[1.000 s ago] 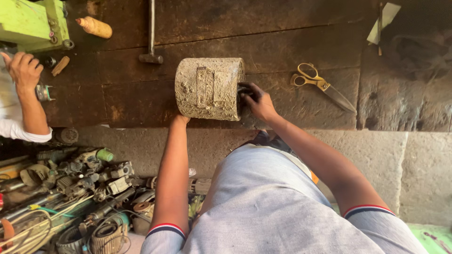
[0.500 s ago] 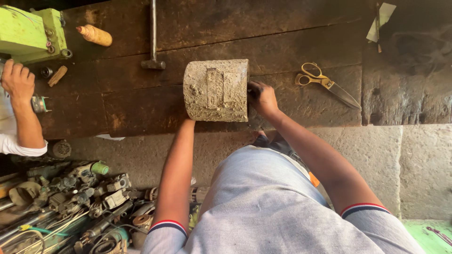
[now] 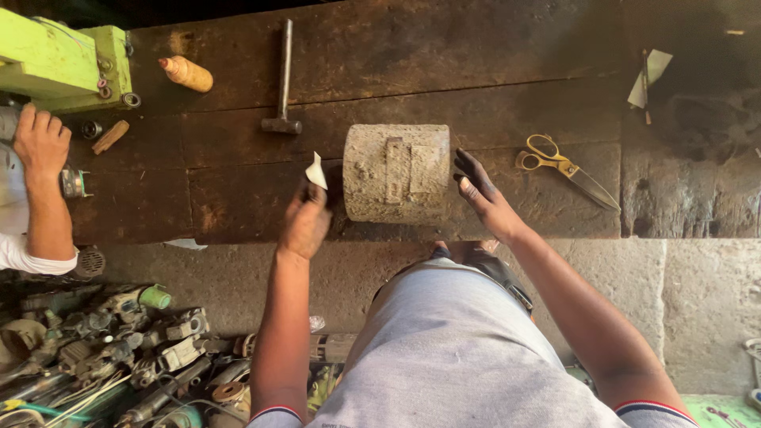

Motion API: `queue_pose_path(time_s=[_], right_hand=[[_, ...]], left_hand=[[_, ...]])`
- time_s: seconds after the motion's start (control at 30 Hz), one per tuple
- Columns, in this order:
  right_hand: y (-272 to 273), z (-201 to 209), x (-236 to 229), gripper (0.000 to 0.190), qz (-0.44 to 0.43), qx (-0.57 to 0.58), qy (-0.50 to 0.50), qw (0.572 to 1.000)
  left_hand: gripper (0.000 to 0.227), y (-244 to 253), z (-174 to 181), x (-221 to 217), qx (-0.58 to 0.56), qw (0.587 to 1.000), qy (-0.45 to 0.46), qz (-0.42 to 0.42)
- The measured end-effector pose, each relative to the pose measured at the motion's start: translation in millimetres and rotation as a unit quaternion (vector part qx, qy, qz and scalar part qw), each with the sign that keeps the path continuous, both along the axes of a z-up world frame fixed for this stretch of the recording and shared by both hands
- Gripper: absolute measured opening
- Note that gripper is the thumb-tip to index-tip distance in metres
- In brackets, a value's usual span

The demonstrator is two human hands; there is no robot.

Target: The person cuts a small white sheet with scissors, places it on a cylindrical object, and then uses a pencil and ruler to mark lines on a larger white plastic sheet. The person also uses a red cap to mark a point on the sheet.

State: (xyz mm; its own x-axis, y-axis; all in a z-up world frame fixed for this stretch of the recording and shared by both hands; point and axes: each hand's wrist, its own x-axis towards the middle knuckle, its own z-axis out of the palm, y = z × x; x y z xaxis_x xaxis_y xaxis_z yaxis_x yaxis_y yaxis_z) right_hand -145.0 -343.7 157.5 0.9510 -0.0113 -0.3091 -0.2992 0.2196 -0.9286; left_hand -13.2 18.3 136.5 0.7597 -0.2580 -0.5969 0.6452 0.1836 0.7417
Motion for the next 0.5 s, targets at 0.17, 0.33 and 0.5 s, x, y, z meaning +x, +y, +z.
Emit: queue_pose_path(time_s=[0.17,0.33,0.5], right_hand=[[22.4,11.2,23.5,0.092,0.000,0.131,0.058,0.990],[56.2,8.5,25.6,0.086,-0.048,0.151,0.180,0.971],[85.6,4.7,43.3,0.086,0.094,0.072,0.233,0.965]], left_hand=[[0.011,-25.9,40.1,-10.7,-0.221,0.971,-0.057,-0.070],[0.015,-53.8,62.2,-24.2,-0.046,0.993,-0.111,-0.018],[0.035,-20.6,98.0,-26.4,0.008,0.997,-0.044,0.064]])
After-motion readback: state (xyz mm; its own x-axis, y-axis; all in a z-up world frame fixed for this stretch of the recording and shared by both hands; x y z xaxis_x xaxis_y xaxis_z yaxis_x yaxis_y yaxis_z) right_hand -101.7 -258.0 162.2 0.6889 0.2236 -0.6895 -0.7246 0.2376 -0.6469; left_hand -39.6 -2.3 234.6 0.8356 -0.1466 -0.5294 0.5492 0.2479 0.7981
